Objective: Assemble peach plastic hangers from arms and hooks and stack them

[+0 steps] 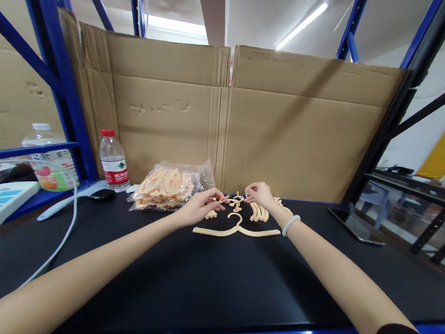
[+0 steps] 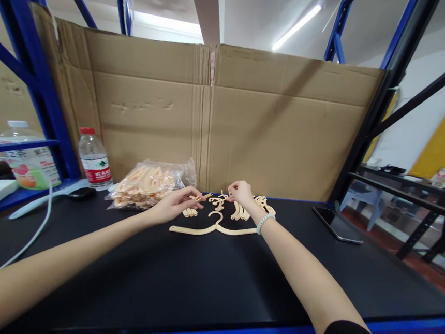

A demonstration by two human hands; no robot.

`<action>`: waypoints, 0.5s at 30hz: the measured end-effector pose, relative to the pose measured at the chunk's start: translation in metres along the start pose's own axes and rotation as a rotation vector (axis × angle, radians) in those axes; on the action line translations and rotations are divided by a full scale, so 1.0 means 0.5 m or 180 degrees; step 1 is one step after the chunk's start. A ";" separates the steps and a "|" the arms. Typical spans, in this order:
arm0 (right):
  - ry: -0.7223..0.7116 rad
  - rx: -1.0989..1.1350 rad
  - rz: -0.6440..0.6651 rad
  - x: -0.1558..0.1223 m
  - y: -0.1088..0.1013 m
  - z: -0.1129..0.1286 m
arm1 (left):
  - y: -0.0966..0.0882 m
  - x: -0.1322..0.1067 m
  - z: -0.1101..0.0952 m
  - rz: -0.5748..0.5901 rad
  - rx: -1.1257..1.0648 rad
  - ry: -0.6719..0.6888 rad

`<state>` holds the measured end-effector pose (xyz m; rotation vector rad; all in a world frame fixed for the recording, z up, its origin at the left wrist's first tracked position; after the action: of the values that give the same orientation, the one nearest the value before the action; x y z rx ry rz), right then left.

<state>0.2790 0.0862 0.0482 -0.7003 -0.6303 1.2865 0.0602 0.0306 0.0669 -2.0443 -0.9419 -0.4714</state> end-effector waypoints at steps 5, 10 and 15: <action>0.0004 -0.0156 0.0004 0.013 -0.014 0.007 | 0.006 -0.042 -0.022 -0.0489 -0.0685 -0.0451; -0.0158 -0.0862 0.0027 0.052 -0.030 0.050 | 0.013 -0.068 -0.015 -0.1041 -0.0966 -0.0686; -0.0294 -0.1652 0.0180 0.085 -0.019 0.104 | 0.021 -0.075 0.002 -0.1260 -0.1062 -0.0750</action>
<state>0.2532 0.1327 0.0902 -1.0915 -1.0446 1.2195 0.0435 0.0103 0.0380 -2.2474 -1.5099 -0.6406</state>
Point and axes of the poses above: each hand's wrist, its own x-axis towards the middle knuckle, its own y-axis out of the palm, z = x × y, the point moved 3 cm from there along x, towards the middle knuckle, and after that the axes turned 15 degrees about y, right-handed, at the moved point
